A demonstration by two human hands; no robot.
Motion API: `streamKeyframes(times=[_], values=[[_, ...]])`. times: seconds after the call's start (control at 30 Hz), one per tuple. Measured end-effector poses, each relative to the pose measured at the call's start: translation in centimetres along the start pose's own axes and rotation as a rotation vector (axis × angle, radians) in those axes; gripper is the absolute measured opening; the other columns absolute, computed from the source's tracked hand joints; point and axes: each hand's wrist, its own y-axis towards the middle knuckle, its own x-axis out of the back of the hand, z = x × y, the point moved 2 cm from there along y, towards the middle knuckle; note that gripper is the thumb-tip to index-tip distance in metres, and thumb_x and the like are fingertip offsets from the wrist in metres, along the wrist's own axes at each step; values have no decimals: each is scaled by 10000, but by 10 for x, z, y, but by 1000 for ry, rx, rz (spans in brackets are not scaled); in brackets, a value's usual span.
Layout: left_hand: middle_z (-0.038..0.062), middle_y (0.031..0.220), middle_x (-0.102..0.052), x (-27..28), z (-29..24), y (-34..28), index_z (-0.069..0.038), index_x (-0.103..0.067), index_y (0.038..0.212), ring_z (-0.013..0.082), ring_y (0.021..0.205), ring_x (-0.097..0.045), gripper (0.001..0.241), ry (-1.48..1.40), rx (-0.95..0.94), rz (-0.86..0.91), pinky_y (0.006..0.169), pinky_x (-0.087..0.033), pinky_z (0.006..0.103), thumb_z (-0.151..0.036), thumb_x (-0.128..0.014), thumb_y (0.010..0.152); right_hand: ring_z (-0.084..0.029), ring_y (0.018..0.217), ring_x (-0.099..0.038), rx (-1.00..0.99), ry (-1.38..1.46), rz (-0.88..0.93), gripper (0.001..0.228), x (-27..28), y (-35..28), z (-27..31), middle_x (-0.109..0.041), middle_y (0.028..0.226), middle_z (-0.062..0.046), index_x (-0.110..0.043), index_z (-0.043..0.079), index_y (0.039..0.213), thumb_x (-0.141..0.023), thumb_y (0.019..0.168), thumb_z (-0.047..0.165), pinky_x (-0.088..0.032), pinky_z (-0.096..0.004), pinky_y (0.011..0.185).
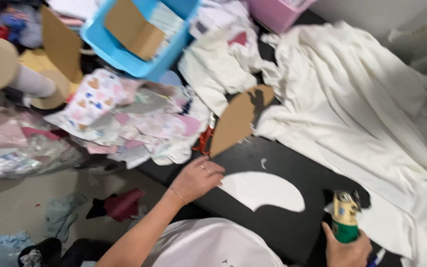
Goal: The person uses a cardboard template to trace a shape onto a white fabric with a blue pen. They then use a green electric fabric cutter to cut the fabric along the traced lines. The person repeats this process, cutting out multiple pieces of fabric and placing them into a pile.
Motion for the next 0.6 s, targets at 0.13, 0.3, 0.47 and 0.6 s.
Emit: streamKeyframes(times=[0.13,0.3,0.47,0.6], values=[[55,772,-483,69,67,-7,-127,-536,808,211,677,-495,30,429,323,-99,610,-404,364,-135,-534,837,-365,870,-546,-43,-82,-9,717,-14,-11,-7,-587,918,-197,-598,-11,1060,-815,550,444,-414,-469,709],[67,1079,-562,131,131,-19,-98,-590,945,246,989,-520,183,424,696,-306,957,-307,461,-85,-682,788,-395,890,-523,-68,-97,54,710,-12,-7,3,-579,922,-241,-586,-12,1077,-802,567,433,-406,-469,740],[72,1195,-506,124,156,-20,-186,-601,999,269,1082,-469,439,465,598,-57,976,-160,617,-121,-779,603,-443,953,-433,170,181,-105,498,23,7,70,-515,1005,-296,-530,-149,1114,-729,728,95,-343,-486,852],[31,1089,-590,125,162,-17,-160,-610,714,243,1013,-534,174,480,530,-211,1016,-181,581,-9,-696,735,-408,1022,-407,167,346,5,475,48,21,137,-482,1070,-282,-490,-142,1136,-669,751,71,-335,-471,874]])
